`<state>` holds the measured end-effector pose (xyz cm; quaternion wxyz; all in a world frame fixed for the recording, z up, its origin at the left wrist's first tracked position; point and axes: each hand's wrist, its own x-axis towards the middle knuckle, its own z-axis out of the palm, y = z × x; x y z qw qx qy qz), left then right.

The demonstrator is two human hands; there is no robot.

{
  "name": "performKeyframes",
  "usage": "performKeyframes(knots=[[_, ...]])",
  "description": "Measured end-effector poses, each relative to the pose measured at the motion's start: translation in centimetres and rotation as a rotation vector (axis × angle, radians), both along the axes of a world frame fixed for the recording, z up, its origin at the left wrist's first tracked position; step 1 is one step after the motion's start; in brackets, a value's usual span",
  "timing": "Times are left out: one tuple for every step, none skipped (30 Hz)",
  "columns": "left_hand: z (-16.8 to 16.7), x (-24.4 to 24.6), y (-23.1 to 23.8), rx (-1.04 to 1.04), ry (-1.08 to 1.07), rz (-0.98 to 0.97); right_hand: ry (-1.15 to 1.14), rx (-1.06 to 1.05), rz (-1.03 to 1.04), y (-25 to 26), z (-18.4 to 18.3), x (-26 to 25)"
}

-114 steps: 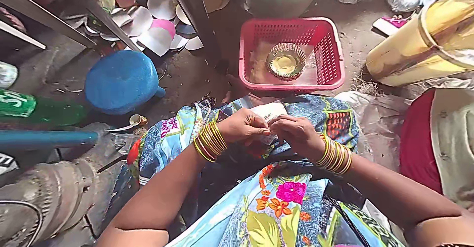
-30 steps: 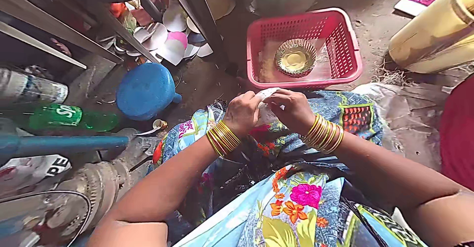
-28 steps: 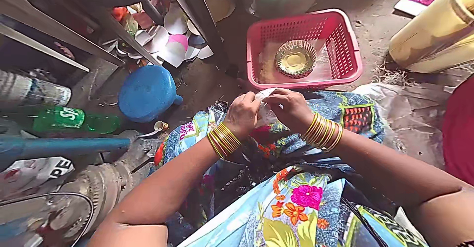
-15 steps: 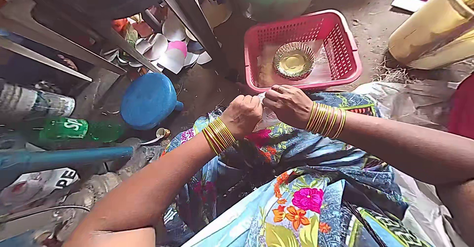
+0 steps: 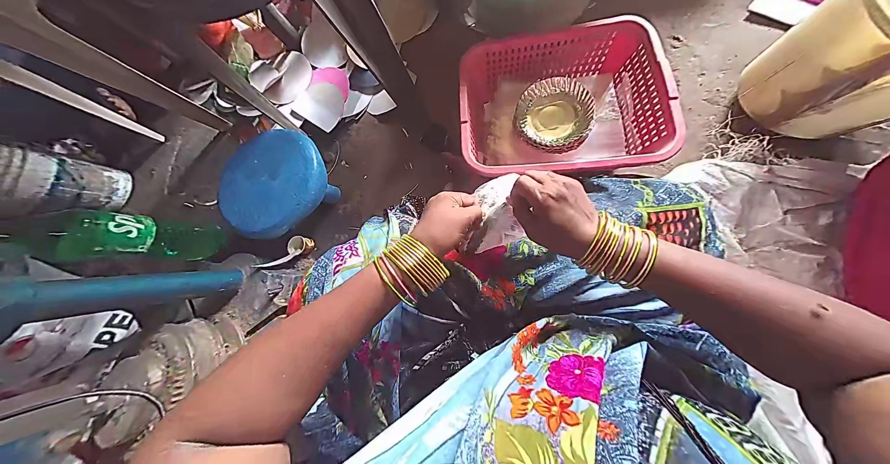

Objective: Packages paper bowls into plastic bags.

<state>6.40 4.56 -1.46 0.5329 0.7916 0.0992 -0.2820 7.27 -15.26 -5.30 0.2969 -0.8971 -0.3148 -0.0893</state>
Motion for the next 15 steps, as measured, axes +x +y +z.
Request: performKeyframes(knots=[[0.4,0.0,-0.4,-0.016,0.035,0.078,-0.040,-0.013,-0.006,-0.1,-0.2,-0.1],[1.0,0.1,-0.7,-0.029,0.052,0.141,-0.097,-0.029,-0.001,-0.2,-0.2,-0.4],[1.7,0.4,-1.0,-0.035,0.044,0.184,-0.174,-0.055,0.011,-0.3,0.0,-0.5],[2.5,0.8,-1.2,-0.032,0.020,0.200,-0.246,-0.086,0.031,-0.3,0.3,-0.8],[3.3,1.2,-1.5,-0.027,-0.014,0.195,-0.300,-0.121,0.046,-0.2,0.8,-1.2],[4.1,1.7,-1.9,-0.023,-0.049,0.171,-0.340,-0.147,0.050,0.0,1.4,-1.5],[4.6,2.3,-2.0,-0.020,-0.088,0.122,-0.363,-0.160,0.045,0.4,2.2,-1.8],[4.8,2.7,-2.1,-0.002,-0.141,0.062,-0.368,-0.160,0.035,0.7,2.8,-2.1],[4.7,2.8,-2.1,0.019,-0.196,0.011,-0.355,-0.150,0.024,1.0,3.2,-2.3],[4.4,2.7,-1.9,0.037,-0.257,-0.033,-0.320,-0.128,0.019,1.2,3.5,-2.4],[3.8,2.4,-1.7,0.051,-0.316,-0.077,-0.263,-0.092,0.014,1.3,3.5,-2.5],[2.9,2.0,-1.3,0.056,-0.370,-0.107,-0.193,-0.039,0.013,1.3,3.3,-2.5],[2.0,1.5,-0.8,0.049,-0.406,-0.132,-0.107,0.020,0.015,1.4,3.1,-2.6],[1.0,0.9,-0.4,0.028,-0.431,-0.138,-0.005,0.080,0.022,1.4,2.8,-2.8],[0.1,0.2,-0.1,-0.003,-0.444,-0.125,0.103,0.145,0.028,1.4,2.4,-3.0]])
